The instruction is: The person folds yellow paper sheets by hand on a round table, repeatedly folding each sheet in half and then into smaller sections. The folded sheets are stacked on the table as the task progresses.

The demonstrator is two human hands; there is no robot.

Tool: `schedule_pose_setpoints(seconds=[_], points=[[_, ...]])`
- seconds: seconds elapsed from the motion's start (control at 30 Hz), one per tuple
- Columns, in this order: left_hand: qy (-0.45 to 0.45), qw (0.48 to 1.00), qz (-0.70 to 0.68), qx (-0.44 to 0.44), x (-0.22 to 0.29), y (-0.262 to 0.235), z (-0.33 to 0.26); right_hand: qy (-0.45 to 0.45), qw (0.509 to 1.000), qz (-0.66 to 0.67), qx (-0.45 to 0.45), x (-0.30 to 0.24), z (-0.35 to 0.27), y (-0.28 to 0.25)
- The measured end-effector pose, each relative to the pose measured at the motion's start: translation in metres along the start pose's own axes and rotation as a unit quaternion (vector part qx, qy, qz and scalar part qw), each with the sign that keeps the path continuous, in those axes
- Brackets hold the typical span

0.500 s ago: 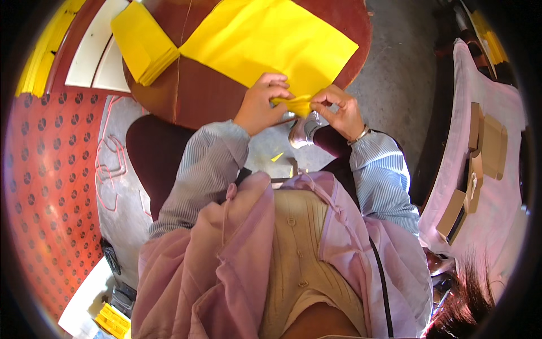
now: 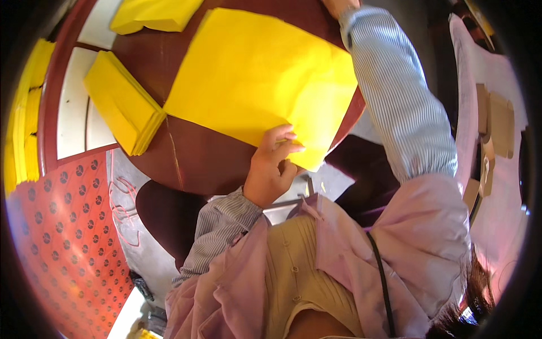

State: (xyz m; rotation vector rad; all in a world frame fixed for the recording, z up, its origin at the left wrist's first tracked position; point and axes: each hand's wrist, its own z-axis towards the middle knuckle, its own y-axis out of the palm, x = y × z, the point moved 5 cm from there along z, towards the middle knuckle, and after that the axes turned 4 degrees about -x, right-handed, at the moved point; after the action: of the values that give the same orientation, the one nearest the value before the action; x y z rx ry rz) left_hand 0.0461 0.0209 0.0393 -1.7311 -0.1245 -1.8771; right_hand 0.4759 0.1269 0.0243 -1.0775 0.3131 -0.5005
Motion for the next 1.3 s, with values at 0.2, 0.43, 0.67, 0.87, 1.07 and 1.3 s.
schedule_pose_setpoints(seconds=[0.2,0.43,0.67,0.87,1.07,1.3], points=[[0.014,1.000,0.027,-0.006,0.000,0.000,0.000,0.032,0.999,-0.010,-0.037,0.007,0.021,-0.012],[0.004,0.999,-0.038,0.004,-0.008,0.003,-0.004,-0.046,0.919,0.365,-0.139,-0.030,-0.122,-0.115],[0.049,0.996,0.071,0.014,-0.015,0.005,-0.003,-0.181,0.899,0.372,-0.144,-0.112,-0.309,-0.198],[0.018,0.998,0.059,0.010,-0.018,0.004,-0.003,-0.228,0.875,0.407,-0.131,-0.114,-0.310,-0.200],[0.041,0.998,0.054,-0.009,-0.025,0.000,-0.002,-0.177,0.859,0.456,-0.150,-0.104,-0.311,-0.185],[0.033,0.998,0.036,-0.029,-0.026,0.001,-0.003,-0.081,0.841,0.505,-0.175,-0.098,-0.313,-0.176]])
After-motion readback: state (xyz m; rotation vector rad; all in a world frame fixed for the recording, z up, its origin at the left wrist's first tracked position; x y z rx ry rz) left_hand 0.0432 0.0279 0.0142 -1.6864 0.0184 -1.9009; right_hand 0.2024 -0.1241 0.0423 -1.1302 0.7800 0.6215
